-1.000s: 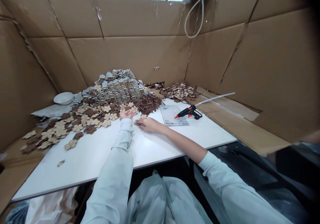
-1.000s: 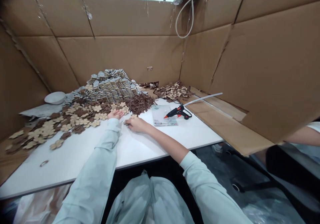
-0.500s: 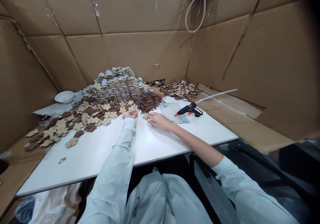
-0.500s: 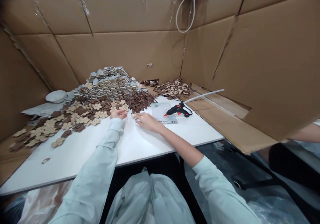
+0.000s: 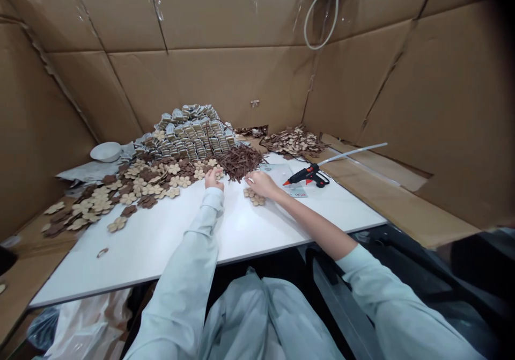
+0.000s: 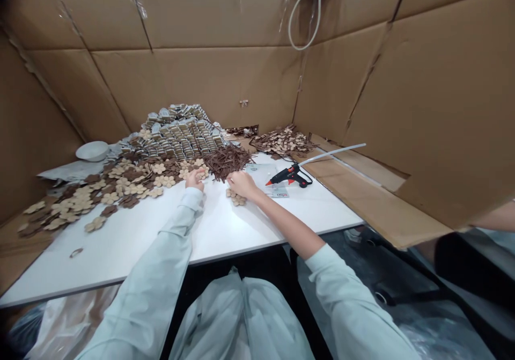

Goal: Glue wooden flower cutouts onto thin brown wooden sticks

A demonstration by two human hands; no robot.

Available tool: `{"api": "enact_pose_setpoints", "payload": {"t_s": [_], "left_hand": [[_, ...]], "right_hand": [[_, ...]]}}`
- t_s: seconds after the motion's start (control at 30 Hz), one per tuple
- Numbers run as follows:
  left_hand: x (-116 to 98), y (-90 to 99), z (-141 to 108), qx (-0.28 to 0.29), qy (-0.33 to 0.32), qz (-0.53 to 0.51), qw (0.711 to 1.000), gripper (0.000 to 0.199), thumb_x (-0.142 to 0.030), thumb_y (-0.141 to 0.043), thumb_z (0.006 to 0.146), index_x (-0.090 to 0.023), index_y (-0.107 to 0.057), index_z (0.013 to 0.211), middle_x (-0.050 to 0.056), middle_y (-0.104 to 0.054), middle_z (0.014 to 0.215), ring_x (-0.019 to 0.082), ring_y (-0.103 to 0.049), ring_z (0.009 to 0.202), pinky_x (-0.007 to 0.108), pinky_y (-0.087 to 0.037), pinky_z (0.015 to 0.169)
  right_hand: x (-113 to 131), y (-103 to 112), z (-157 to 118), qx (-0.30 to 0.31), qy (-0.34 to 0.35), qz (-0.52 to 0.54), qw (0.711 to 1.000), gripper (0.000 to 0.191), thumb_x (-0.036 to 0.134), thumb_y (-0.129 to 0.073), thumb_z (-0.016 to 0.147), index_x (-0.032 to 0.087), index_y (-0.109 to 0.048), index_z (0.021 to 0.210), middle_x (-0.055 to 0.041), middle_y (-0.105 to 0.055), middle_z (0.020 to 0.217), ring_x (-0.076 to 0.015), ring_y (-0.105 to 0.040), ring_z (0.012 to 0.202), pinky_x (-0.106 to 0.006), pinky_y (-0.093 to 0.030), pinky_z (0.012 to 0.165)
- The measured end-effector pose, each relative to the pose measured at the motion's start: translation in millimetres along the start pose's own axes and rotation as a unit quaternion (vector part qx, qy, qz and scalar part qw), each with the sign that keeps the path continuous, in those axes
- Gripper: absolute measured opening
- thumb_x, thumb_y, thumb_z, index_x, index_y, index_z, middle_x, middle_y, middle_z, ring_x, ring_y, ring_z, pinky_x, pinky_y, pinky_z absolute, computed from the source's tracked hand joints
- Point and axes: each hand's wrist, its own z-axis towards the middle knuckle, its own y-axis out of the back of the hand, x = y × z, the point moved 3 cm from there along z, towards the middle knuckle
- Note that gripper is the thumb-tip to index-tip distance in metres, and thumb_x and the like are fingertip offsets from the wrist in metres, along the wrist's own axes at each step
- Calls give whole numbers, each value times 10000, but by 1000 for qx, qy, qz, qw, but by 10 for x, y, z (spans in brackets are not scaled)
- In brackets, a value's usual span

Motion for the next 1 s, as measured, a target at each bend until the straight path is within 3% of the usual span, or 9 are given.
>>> {"api": "enact_pose_setpoints", "payload": {"t_s": [0.13, 0.3, 0.4, 0.5, 0.63, 0.8, 0.9, 1.0], "left_hand": [[16, -13, 8, 16, 40, -33, 999, 288, -23, -589, 505, -176, -604, 748, 56, -582, 993, 191, -556, 950, 276, -473, 778], [48, -66, -11, 40, 125, -50, 990, 185, -137, -589, 600, -118, -586, 784, 117, -561, 1028, 156, -614, 711, 270, -510, 593], [5, -89, -43, 71, 105, -2, 992, 169, -90, -542, 634, -133, -594, 789, 87, -594, 958, 138, -611, 691, 279, -503, 645], [-75, -91, -91, 107, 41, 87, 990, 194, -55, -584, 589, -162, -612, 748, 54, -603, 939, 157, -602, 765, 296, -467, 762], [-163, -80, -147, 134, -27, 206, 969, 247, -78, -564, 614, -154, -619, 842, 84, -591, 966, 202, -539, 948, 298, -434, 818], [-173, -59, -144, 122, -30, 242, 962, 274, -95, -530, 643, -169, -616, 893, 76, -588, 978, 200, -526, 966, 301, -411, 850], [-157, -52, -129, 105, -34, 247, 963, 285, -79, -495, 655, -163, -618, 898, 71, -600, 968, 194, -531, 960, 292, -389, 876], [-117, -63, -135, 130, -7, 248, 960, 303, -110, -493, 678, -174, -605, 953, 58, -618, 968, 175, -558, 914, 265, -402, 851]], "right_hand": [[29, -129, 395, -24, 30, -56, 998, 454, 109, -446, 728, 222, -487, 1166, -42, -518, 1188, -177, -485, 1050, -257, -368, 854], [-35, -209, 550, -2, 12, -66, 998, 247, 178, -436, 770, 214, -649, 888, -69, -646, 933, -185, -553, 933, -278, -375, 820], [-99, -169, 521, -4, 12, -25, 1000, 238, 206, -432, 786, 200, -640, 900, -45, -652, 911, -137, -580, 856, -204, -399, 752], [-134, -121, 507, -20, 19, 23, 999, 250, 193, -456, 766, 182, -619, 955, -36, -644, 942, -127, -576, 865, -184, -405, 743], [-43, -168, 536, 12, 56, -26, 998, 470, 69, -485, 685, 203, -523, 1134, -61, -579, 1100, -158, -536, 981, -211, -393, 799], [209, -279, 475, 35, 62, -56, 996, 372, 77, -408, 722, 178, -603, 1022, -104, -612, 1016, -198, -553, 950, -260, -410, 773], [375, -296, 326, 38, 115, -37, 992, 316, 99, -428, 707, 153, -633, 942, -106, -628, 966, -204, -567, 902, -257, -418, 743], [445, -276, 161, 52, 178, 12, 983, 301, 85, -440, 684, 141, -642, 900, -85, -643, 926, -186, -575, 868, -230, -417, 733]]}}
